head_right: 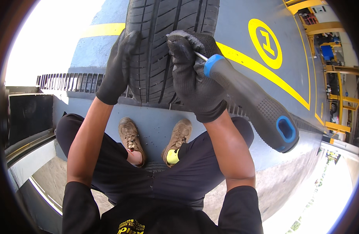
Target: The person sits on the floor and uses a screwdriver to probe and remove debris from the tread grooves of a car tire. They repeatedly rotate the tire to access different sections of the tread.
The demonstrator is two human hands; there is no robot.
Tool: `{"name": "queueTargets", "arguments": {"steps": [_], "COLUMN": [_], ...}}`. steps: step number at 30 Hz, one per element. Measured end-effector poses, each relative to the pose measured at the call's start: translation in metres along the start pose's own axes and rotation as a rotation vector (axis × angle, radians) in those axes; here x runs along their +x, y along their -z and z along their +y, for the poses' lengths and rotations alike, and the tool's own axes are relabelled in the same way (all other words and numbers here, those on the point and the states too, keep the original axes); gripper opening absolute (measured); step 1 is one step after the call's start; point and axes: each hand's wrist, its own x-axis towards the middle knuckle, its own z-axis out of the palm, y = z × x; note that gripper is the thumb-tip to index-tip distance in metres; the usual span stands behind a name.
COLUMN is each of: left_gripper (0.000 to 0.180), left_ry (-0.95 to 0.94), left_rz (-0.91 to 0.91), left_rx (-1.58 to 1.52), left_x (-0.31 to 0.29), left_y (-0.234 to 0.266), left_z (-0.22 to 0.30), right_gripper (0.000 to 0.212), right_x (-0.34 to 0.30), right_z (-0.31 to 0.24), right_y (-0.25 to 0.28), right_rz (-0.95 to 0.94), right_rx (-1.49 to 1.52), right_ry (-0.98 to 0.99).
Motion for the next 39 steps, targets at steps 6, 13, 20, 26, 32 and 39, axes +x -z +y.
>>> {"name": "queueTargets", "arguments": {"steps": [6, 13, 20, 26, 32, 39], "left_gripper": [0.059, 0.057, 0.061, 0.070, 0.071, 0.067], "left_ry": [0.030, 0.055, 0.011, 0.030, 0.073, 0.023], "left_rz": [-0.006, -0.032, -0.030, 0.002, 0.020, 0.008], "left_rx": [-0.061, -0.100, -0.086, 0.033, -0.060, -0.015], "left_x": [0.002, 0.002, -0.001, 0.001, 0.002, -0.002], "left_y": [-0.001, -0.001, 0.000, -0.002, -0.003, -0.003], "left_z": [0.001, 0.000, -0.003, 0.000, -0.003, -0.003], "right_gripper": [0.017, 0.018, 0.023, 0.023, 0.030, 0.025], "right_x": [0.002, -0.001, 0.010, 0.011, -0.002, -0.004], "right_z": [0.000, -0.001, -0.013, -0.010, 0.000, 0.004], "right_y": [0.002, -0.003, -0.022, -0.013, -0.015, -0.010], "right_rz": [-0.058, -0.056, 0.109, 0.218, 0.195, 0.131], "right_rx": [-0.295, -0.393, 0.299, 0.325, 0.021, -0.011], "right_ry": [0.142, 0.188, -0.352, -0.227, -0.098, -0.024]}}
